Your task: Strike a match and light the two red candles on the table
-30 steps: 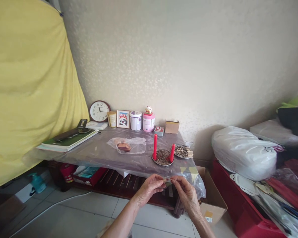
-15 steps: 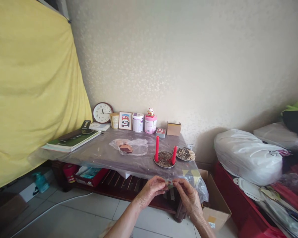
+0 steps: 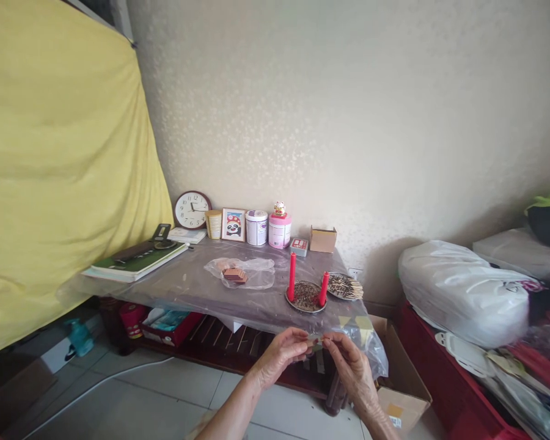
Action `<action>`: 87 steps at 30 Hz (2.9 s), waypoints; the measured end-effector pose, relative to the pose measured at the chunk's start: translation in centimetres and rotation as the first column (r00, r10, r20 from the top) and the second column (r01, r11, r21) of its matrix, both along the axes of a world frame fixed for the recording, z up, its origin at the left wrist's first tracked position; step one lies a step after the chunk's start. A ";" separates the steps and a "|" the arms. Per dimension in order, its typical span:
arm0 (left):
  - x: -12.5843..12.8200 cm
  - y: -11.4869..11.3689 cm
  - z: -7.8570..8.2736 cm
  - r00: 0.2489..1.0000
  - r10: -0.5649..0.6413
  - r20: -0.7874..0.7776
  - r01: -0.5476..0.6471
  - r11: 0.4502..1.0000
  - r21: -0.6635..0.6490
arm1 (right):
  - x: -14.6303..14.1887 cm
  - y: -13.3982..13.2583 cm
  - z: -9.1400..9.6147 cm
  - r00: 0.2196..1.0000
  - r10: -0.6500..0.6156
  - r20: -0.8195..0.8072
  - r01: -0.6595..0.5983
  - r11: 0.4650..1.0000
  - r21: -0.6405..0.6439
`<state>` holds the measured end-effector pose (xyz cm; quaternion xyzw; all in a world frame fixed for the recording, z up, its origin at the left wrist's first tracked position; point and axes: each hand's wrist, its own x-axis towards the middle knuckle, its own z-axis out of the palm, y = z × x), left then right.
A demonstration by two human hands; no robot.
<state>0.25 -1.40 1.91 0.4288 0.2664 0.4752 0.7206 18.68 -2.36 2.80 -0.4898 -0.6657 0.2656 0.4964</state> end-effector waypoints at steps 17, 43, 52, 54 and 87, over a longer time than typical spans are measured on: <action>0.1 0.2 0.0 0.999 0.037 0.023 -0.039 0.997 0.073 | -0.5 0.3 -0.1 0.995 0.075 -0.069 -0.079 0.995 -0.056; 0.4 0.8 -0.4 0.959 0.100 0.267 -0.093 0.995 -0.037 | -1.7 0.9 -0.1 0.995 0.101 -0.024 -0.102 0.995 -0.007; 0.9 0.3 0.2 0.969 0.032 0.246 -0.038 0.999 0.019 | -1.0 0.2 0.7 0.997 0.074 0.014 -0.074 0.997 0.010; 0.9 0.4 0.1 0.974 0.021 0.228 -0.027 0.999 0.025 | -0.8 0.1 0.8 0.997 0.069 0.024 -0.069 0.997 0.025; 0.4 0.2 0.4 0.990 0.030 0.139 -0.037 0.998 0.051 | -0.4 0.8 1.4 0.927 -0.005 -0.376 -0.058 0.986 -0.157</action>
